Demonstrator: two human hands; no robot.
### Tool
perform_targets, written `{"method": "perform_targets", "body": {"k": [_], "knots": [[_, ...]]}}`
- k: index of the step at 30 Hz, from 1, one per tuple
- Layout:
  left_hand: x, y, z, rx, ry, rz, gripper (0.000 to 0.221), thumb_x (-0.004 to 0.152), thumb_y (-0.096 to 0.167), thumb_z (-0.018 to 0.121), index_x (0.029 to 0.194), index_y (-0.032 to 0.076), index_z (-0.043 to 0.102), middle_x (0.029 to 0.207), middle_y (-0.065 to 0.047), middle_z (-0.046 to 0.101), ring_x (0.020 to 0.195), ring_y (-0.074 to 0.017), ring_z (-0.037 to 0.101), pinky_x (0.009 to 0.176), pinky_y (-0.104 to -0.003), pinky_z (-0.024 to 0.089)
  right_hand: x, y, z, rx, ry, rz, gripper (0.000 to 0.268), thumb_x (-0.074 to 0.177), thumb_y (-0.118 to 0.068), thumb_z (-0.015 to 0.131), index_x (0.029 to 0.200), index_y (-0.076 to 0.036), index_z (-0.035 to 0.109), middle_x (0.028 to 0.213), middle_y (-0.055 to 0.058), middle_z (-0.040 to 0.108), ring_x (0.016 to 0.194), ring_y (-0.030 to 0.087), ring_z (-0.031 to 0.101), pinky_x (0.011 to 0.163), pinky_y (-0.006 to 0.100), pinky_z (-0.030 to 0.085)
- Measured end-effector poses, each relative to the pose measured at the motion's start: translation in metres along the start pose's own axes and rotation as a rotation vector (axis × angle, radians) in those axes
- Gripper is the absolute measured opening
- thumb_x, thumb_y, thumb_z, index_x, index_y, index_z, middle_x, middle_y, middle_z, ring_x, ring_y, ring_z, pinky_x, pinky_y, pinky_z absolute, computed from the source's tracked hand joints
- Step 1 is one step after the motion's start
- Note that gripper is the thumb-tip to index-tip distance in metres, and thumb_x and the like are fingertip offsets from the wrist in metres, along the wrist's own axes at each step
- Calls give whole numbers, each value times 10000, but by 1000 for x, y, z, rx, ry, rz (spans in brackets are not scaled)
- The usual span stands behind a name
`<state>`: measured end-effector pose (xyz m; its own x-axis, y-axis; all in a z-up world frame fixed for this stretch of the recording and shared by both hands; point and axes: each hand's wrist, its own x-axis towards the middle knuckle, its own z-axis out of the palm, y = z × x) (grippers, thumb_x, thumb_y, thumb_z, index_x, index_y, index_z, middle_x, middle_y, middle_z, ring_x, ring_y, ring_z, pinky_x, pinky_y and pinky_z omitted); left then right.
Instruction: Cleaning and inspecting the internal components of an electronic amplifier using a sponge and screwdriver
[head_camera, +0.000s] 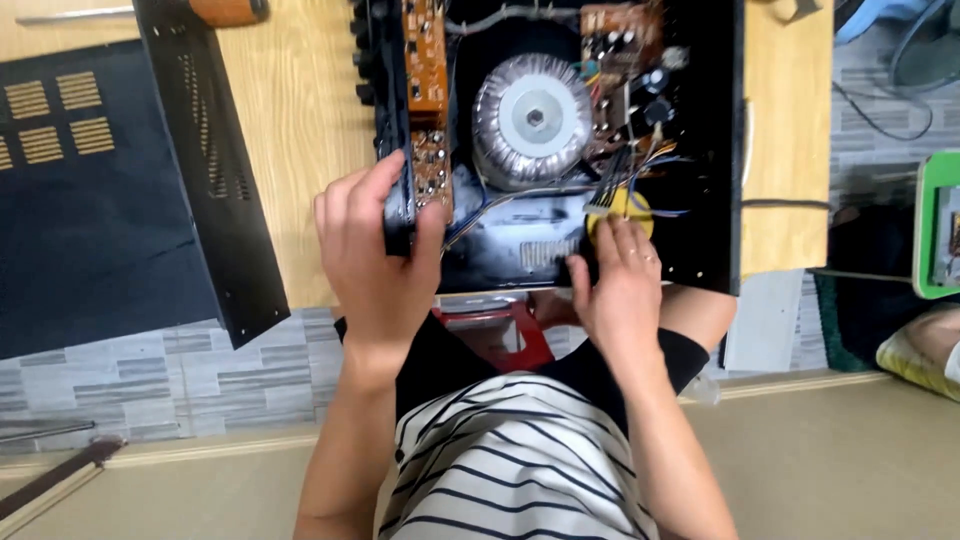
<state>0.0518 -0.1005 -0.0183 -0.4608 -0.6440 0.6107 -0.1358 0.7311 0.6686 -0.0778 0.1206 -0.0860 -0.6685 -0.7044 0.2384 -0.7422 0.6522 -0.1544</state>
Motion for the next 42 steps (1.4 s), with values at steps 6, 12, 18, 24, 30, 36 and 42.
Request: {"method": "perform_targets", "body": {"k": [6, 12, 18, 24, 30, 36, 42], "knots": [[-5, -1, -5, 56, -139, -22, 312, 1066, 284, 550, 1280, 57, 544, 1213, -100, 595, 1098, -287, 608, 960, -417, 454, 12, -8, 17, 160, -184, 207, 442, 994, -303, 590, 1236, 58, 509, 1544, 330, 341, 1376, 570, 334, 1135, 589, 284], [-1, 1, -10, 45, -216, -70, 361, 1018, 233, 633, 1294, 10, 573, 1199, -138, 606, 1101, -311, 550, 963, -428, 413, 38, -13, 24, 270, -153, 97, 245, 970, -183, 578, 935, 56, 615, 1012, 292, 656, 942, 504, 574, 803, 533, 443], [1, 9, -12, 34, -205, -13, 351, 960, -8, 720, 1273, -34, 562, 1159, -162, 600, 1079, -331, 549, 950, -440, 422, 26, -6, 11, 358, -28, 78, 391, 921, -134, 639, 1275, 23, 589, 1222, 249, 657, 1072, 463, 596, 928, 462, 459], [2, 15, -13, 46, -188, 8, 349, 948, -43, 726, 1256, -46, 563, 1121, -174, 568, 1037, -339, 520, 938, -444, 427, 22, -4, 35, -92, 9, 145, 498, 932, -387, 682, 1371, -154, 640, 1416, 328, 489, 1215, 477, 493, 1013, 502, 368], [3, 15, -13, 39, -187, 57, 331, 938, -44, 749, 1227, -56, 587, 1109, -189, 569, 1028, -346, 520, 929, -445, 412, 41, 10, 74, -128, 190, -21, 239, 696, 105, 516, 832, 10, 688, 797, 224, 667, 937, 420, 629, 860, 438, 539], [3, 14, -12, 50, -186, 70, 310, 938, -45, 734, 1216, -44, 597, 1100, -184, 579, 1021, -341, 533, 918, -444, 401, 46, -2, 63, 79, 216, 96, 112, 838, -16, 706, 947, -35, 717, 703, 111, 687, 616, 254, 644, 544, 406, 543], [2, 15, -10, 67, -183, 63, 297, 932, -24, 738, 1203, -39, 617, 1074, -190, 569, 1020, -341, 536, 920, -446, 401, 61, -40, 68, 328, 230, 402, 90, 924, -134, 507, 919, -85, 582, 704, 234, 674, 659, 509, 603, 638, 558, 445]]}}
